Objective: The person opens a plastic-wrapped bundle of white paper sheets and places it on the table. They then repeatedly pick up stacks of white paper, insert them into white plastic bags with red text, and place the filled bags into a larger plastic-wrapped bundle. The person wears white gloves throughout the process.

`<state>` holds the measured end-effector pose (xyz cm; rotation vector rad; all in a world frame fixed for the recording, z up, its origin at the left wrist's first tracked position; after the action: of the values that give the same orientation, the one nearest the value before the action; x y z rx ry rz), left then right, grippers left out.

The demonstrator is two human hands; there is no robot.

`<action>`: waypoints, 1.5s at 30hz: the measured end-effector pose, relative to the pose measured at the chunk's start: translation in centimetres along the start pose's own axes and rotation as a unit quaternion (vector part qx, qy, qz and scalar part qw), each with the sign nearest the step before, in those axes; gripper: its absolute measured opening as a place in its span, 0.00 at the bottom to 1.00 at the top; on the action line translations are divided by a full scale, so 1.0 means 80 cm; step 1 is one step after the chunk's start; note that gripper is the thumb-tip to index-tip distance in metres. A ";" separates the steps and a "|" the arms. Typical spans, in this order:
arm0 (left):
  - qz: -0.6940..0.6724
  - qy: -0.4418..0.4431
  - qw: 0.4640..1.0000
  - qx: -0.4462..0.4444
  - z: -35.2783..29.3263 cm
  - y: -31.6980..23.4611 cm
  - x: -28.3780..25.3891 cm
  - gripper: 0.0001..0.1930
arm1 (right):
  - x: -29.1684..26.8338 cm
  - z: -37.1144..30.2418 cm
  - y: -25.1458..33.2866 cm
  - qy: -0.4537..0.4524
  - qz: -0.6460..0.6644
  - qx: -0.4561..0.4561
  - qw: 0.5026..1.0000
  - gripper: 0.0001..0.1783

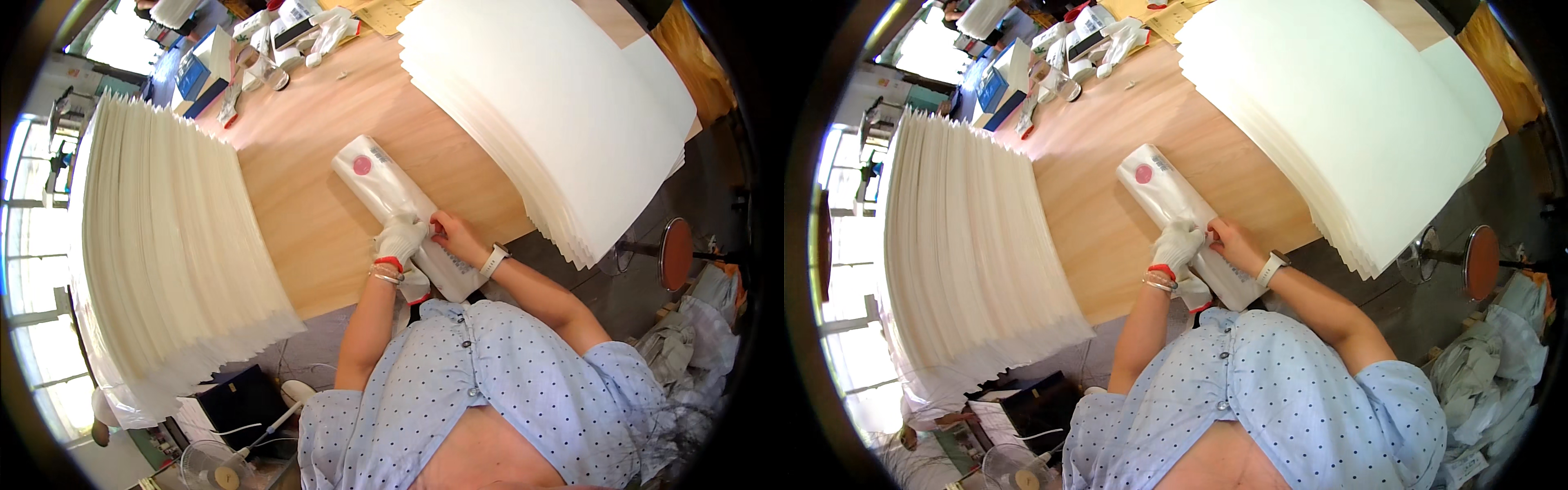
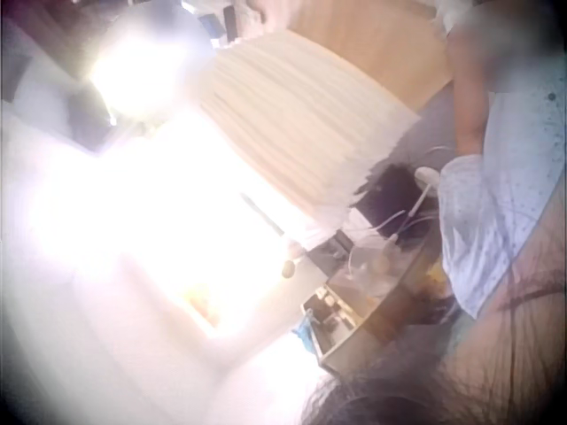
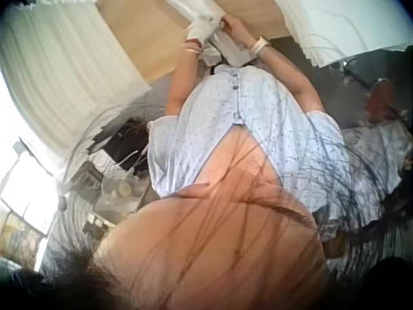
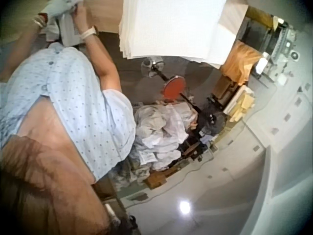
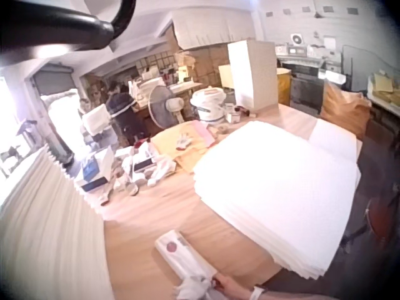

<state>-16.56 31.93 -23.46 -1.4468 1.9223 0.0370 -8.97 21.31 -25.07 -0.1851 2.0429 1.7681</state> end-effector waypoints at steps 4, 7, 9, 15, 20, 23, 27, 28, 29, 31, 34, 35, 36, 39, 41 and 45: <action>-0.068 -0.008 0.997 0.033 -0.019 0.001 0.000 0.14 | -0.002 -0.004 0.000 -0.016 -0.006 -0.001 1.000 0.17; 0.052 -0.064 0.992 0.095 -0.018 -0.004 0.006 0.13 | -0.002 -0.009 0.005 -0.022 -0.017 -0.013 1.000 0.17; 0.202 -0.108 0.957 0.178 -0.024 -0.029 0.002 0.12 | -0.006 -0.008 0.005 -0.024 -0.020 -0.008 0.999 0.17; 0.371 0.040 0.917 0.144 -0.028 -0.070 -0.005 0.11 | -0.003 -0.007 0.006 -0.028 -0.029 -0.027 0.999 0.19; 0.206 0.100 0.956 0.183 0.001 -0.040 -0.017 0.11 | -0.006 -0.009 0.005 -0.065 -0.006 -0.041 0.997 0.24; 0.035 0.116 0.974 0.190 0.019 -0.001 -0.013 0.11 | 0.003 -0.006 0.001 -0.042 -0.034 -0.026 0.998 0.27; -0.268 0.148 0.936 0.173 0.016 0.032 0.004 0.08 | 0.003 -0.009 0.005 -0.064 -0.035 -0.046 0.996 0.28; -0.358 0.148 0.907 0.166 0.012 0.041 0.006 0.06 | 0.005 -0.009 0.004 -0.060 -0.028 -0.040 0.997 0.28; -0.421 0.164 0.862 0.229 -0.001 0.032 -0.009 0.06 | 0.005 -0.008 0.003 -0.058 -0.020 -0.033 0.998 0.28; -0.538 0.188 0.745 0.346 -0.048 0.008 -0.058 0.08 | -0.003 -0.006 -0.003 -0.024 0.038 -0.004 0.999 0.28; -0.608 0.015 0.737 0.294 -0.102 0.033 -0.072 0.11 | -0.008 -0.002 -0.025 -0.009 0.057 0.019 0.998 0.29; -0.670 -0.009 0.685 0.288 -0.123 0.051 -0.070 0.11 | -0.004 -0.006 -0.033 -0.009 0.061 0.026 0.998 0.30; -0.663 -0.033 0.700 0.263 -0.141 0.068 -0.068 0.09 | -0.006 -0.011 -0.038 -0.012 0.052 0.027 0.998 0.32; -0.676 -0.130 0.694 0.210 -0.179 0.145 -0.040 0.06 | -0.029 -0.020 -0.033 -0.020 -0.005 0.021 1.000 0.38; -0.618 -0.176 0.740 0.199 -0.199 0.176 -0.034 0.05 | -0.034 -0.041 0.002 -0.033 -0.049 0.020 0.998 0.43; -0.575 -0.197 0.783 0.132 -0.231 0.151 -0.028 0.05 | 0.013 -0.054 0.026 0.025 -0.088 0.020 0.996 0.49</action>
<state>-36.11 30.41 -13.10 -1.9677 0.4633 -0.4401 -11.72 17.65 -23.16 -0.3884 2.0274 1.6307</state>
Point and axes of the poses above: each hand's wrist, its own z-axis towards the middle knuckle, its own x-axis out of the palm, y = z × x, the point moved 8 cm from there along z, towards the middle knuckle, and after that the axes turned 13 degrees about y, right-handed, at the moved point
